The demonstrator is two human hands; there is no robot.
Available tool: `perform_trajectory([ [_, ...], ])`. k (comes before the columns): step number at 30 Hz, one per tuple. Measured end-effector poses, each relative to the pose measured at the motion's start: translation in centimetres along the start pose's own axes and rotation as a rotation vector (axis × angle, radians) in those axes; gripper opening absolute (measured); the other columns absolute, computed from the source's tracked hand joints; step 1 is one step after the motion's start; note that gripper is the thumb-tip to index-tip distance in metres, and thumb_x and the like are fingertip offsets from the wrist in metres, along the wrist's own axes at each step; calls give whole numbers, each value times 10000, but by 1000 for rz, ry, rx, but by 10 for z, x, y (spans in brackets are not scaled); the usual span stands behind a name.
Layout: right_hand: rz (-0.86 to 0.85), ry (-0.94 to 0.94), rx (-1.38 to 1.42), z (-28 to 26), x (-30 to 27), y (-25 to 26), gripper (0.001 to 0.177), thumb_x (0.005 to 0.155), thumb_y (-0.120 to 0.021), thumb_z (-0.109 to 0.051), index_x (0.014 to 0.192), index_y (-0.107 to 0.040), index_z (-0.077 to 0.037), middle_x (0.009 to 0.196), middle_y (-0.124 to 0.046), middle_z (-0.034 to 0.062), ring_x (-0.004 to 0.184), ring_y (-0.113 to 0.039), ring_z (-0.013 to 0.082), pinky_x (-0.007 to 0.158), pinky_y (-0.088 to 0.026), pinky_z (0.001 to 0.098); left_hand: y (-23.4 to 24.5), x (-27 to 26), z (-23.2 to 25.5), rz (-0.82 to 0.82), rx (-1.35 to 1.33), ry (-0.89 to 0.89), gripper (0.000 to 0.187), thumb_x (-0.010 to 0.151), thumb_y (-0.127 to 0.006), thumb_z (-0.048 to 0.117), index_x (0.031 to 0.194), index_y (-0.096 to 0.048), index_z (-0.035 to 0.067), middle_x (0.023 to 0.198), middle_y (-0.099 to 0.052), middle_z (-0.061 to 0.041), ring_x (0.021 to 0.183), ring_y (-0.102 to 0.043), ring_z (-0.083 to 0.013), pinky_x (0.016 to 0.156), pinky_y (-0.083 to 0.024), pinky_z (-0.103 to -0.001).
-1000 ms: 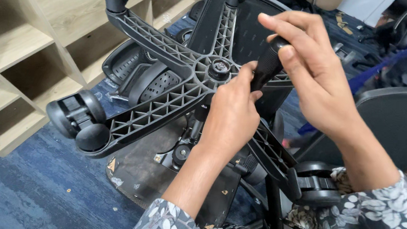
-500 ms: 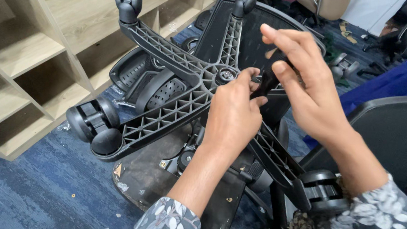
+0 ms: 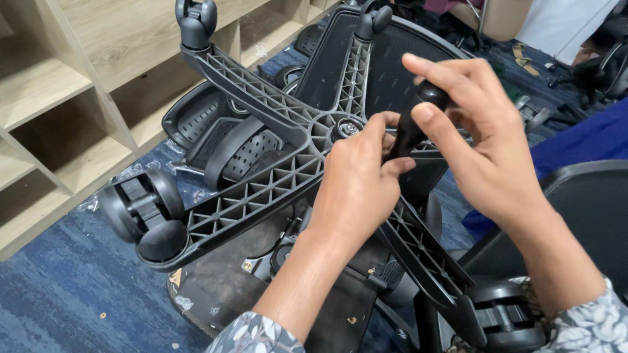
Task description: The person uses a screwdriver to tighten a screw on the underside of an office chair seat, then attaches the five-star base with casters to the chair's gas lift and tightens the central bolt.
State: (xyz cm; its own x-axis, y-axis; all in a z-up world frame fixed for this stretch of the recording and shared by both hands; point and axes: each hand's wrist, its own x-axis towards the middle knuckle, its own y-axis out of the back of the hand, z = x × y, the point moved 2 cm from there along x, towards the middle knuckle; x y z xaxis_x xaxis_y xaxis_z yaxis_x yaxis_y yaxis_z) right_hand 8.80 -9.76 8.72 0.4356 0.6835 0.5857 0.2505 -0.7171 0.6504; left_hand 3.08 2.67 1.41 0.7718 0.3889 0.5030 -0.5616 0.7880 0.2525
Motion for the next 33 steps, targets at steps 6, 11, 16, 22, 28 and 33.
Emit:
perform_trajectory([
  [6, -171, 43, 176, -7, 8, -1, 447, 1142, -406, -125, 1579, -436, -40, 1458, -574, 95, 1306, -574, 162, 1159, -439, 309, 7, 5, -5, -171, -51, -8, 378, 861, -637, -1, 1228, -556, -45, 967, -758, -204, 974, -721, -404, 857, -549, -475],
  [11, -86, 30, 185, 0, 5, -10, 399, 1123, -455, -73, 1515, -518, -30, 1420, -620, 73, 1314, -584, 151, 1154, -461, 299, 11, 10, -6, -152, -7, -35, 450, 843, -726, 89, 1226, -545, -62, 969, -728, -223, 964, -717, -416, 847, -551, -473],
  [16, -40, 21, 129, 7, 8, -12, 330, 1073, -601, -44, 1402, -617, -20, 1302, -616, 48, 1201, -604, 118, 1057, -501, 264, 9, 4, -13, -31, -228, 34, 470, 797, -753, 30, 1235, -588, -7, 907, -737, -182, 853, -773, -336, 789, -607, -386],
  [22, -122, -138, 139, 9, 19, -4, 394, 999, -631, -82, 1390, -613, -33, 1200, -554, 42, 1033, -607, 87, 920, -541, 261, 6, 4, -17, -155, -282, -55, 488, 851, -521, -140, 1325, -510, -25, 1027, -736, -208, 1003, -754, -354, 820, -603, -395],
  [28, -206, -261, 437, 19, 20, 0, 495, 993, -576, -71, 1484, -522, -38, 1253, -674, 56, 1130, -650, 107, 1007, -535, 281, 16, 15, -30, -297, -175, 9, 398, 887, -557, -80, 1275, -493, -20, 1081, -767, -187, 1075, -706, -390, 876, -540, -448],
  [33, -120, -197, 379, 39, 19, 2, 441, 977, -660, 1, 1409, -571, -20, 1270, -650, 68, 1170, -612, 112, 1027, -515, 285, 16, 19, -23, -193, -104, -101, 552, 842, -730, 56, 1328, -481, -26, 1106, -690, -245, 1055, -670, -397, 879, -525, -449],
])
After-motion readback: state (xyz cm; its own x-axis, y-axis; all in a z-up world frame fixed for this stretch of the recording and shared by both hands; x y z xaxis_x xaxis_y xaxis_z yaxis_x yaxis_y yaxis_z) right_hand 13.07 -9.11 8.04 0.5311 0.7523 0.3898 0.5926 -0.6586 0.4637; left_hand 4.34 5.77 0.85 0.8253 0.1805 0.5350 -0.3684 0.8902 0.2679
